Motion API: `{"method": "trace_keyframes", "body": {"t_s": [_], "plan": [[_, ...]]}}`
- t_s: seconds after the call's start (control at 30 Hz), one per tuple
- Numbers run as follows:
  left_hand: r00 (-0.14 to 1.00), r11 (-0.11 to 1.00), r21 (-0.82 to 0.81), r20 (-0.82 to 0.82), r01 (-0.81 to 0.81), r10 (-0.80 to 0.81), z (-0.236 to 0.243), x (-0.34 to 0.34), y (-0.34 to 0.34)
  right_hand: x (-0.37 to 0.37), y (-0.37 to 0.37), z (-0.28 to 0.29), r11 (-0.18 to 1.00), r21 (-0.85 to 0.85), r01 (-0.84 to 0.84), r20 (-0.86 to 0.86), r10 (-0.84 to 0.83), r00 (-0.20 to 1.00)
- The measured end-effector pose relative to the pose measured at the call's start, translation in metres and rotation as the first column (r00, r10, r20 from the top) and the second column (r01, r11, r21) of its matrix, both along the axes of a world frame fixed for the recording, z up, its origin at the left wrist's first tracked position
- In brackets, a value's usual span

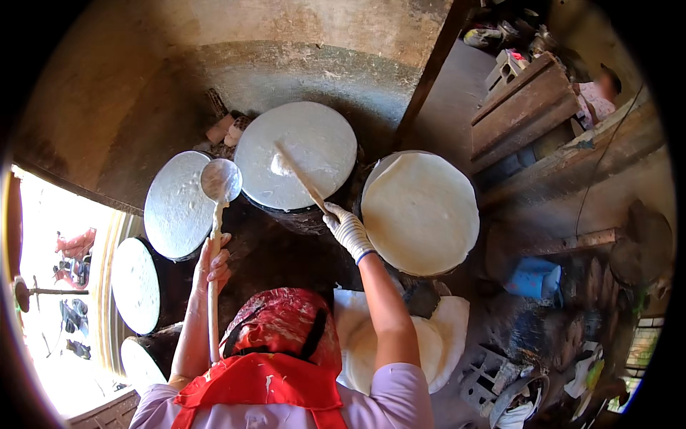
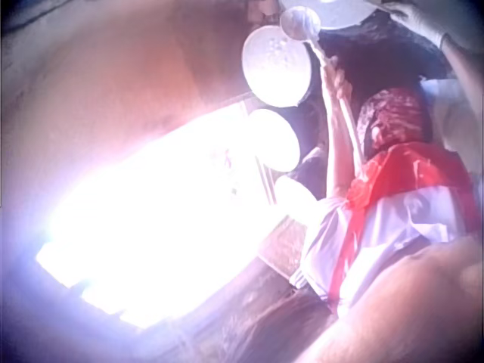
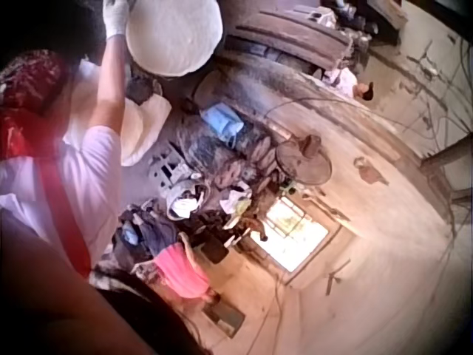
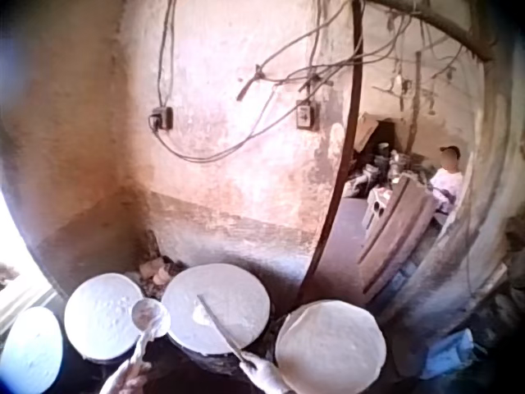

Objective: The person spreads batter onto multiple hot circular griddles using a wooden spreader and a ladle, then removes the thin cooked sheets with a stick and places them on a stack.

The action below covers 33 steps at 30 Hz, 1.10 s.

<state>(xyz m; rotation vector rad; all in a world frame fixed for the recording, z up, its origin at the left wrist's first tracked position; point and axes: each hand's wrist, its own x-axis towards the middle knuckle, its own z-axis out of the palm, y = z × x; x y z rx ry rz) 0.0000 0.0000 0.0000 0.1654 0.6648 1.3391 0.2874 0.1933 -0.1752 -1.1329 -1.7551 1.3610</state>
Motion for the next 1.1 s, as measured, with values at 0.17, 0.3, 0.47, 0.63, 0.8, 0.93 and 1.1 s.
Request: {"method": "trace_keyframes", "body": {"t_s": [0.17,0.3,0.47,0.63,0.8,0.93,1.1], "plan": [[0.999,0.995,-0.096,-0.010,-0.038,0.037,-0.014,0.006,0.006,0.033,-0.013,0.041,0.950,-0.161,-0.266,0.014,0.272,0.962],[0.998,0.989,-0.136,-0.043,-0.049,0.044,-0.021,0.000,0.003,0.049,-0.023,0.059,0.997,0.057,-0.050,0.058,0.047,0.997],[0.992,0.983,-0.176,-0.117,-0.058,0.038,-0.034,-0.006,0.011,0.035,-0.022,0.050,0.986,0.074,-0.151,0.125,0.141,0.982],[0.784,0.947,-0.271,-0.620,-0.171,-0.036,-0.042,-0.013,0.032,0.058,-0.052,0.047,0.993,0.016,-0.119,0.017,0.118,0.993],[0.683,0.931,-0.311,-0.724,-0.193,-0.100,-0.065,-0.014,0.054,0.053,-0.102,0.033,0.997,0.079,-0.018,0.061,0.013,0.998],[0.725,0.930,-0.339,-0.675,-0.142,-0.135,-0.073,-0.013,0.048,0.041,-0.124,0.014,0.959,-0.227,0.170,-0.120,-0.201,0.972],[0.823,0.914,-0.399,-0.542,-0.074,-0.170,-0.070,-0.008,0.035,-0.038,-0.179,0.041,0.715,-0.697,-0.055,-0.262,-0.182,0.948]]}}
